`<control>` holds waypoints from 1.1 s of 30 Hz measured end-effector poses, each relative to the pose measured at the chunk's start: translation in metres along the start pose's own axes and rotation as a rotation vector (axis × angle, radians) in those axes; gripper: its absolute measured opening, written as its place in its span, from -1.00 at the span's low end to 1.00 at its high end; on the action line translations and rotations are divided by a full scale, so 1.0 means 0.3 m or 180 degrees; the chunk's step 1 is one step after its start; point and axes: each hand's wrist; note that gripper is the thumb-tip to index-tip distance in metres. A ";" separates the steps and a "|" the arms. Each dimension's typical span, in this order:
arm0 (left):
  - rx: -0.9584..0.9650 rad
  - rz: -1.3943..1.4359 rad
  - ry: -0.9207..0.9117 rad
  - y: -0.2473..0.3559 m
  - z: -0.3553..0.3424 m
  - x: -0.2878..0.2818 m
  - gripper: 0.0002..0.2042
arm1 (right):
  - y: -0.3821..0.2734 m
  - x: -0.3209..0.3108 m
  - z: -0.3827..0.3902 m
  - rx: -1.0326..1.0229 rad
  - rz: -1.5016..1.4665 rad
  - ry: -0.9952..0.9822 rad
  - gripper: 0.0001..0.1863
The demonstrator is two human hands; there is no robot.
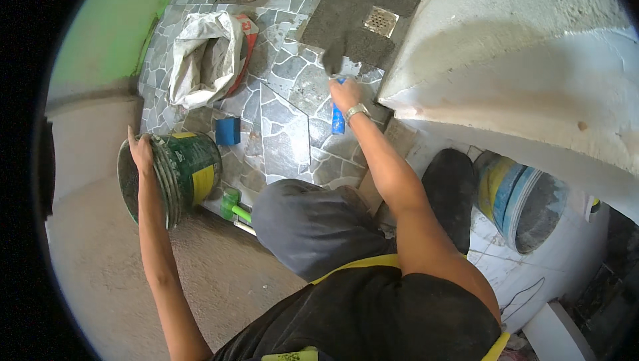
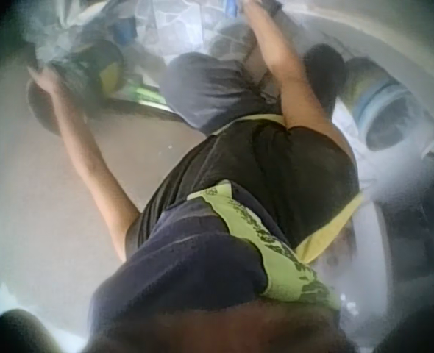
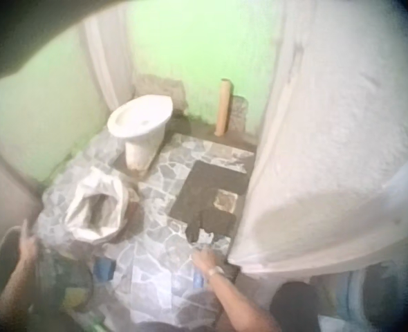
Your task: Applying and smoothing cement mixture to fill a gap in a tiled floor around a drain.
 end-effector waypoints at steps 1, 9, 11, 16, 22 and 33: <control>0.0114 -0.0070 0.0045 -0.001 -0.001 0.002 -0.27 | 0.002 -0.008 0.004 -0.0098 0.0298 -0.0218 -0.69; 0.0265 -0.0217 0.0023 -0.060 -0.020 0.015 -0.29 | 0.059 -0.111 -0.016 0.0131 0.0217 0.0269 -0.70; 0.0144 -0.0022 -0.0008 -0.069 -0.021 0.012 -0.29 | 0.061 -0.104 -0.021 0.0204 -0.0025 0.0552 -0.72; 0.0118 -0.0159 -0.0077 -0.075 -0.027 0.010 -0.28 | 0.044 -0.037 -0.048 0.0312 -0.0533 -0.0206 -0.80; 0.0120 0.0015 0.0072 -0.077 -0.025 0.024 -0.26 | 0.025 -0.019 -0.109 0.0491 -0.1152 0.0164 -0.69; 0.0249 0.0065 0.0071 -0.042 -0.013 0.015 -0.26 | -0.007 -0.063 -0.132 0.0485 -0.1461 0.0254 -0.85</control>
Point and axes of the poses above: each hand's wrist, its own z-axis away from the middle knuckle, its own x-axis out of the palm, y = z × x, and after that the axes turned 8 degrees about y, right-handed
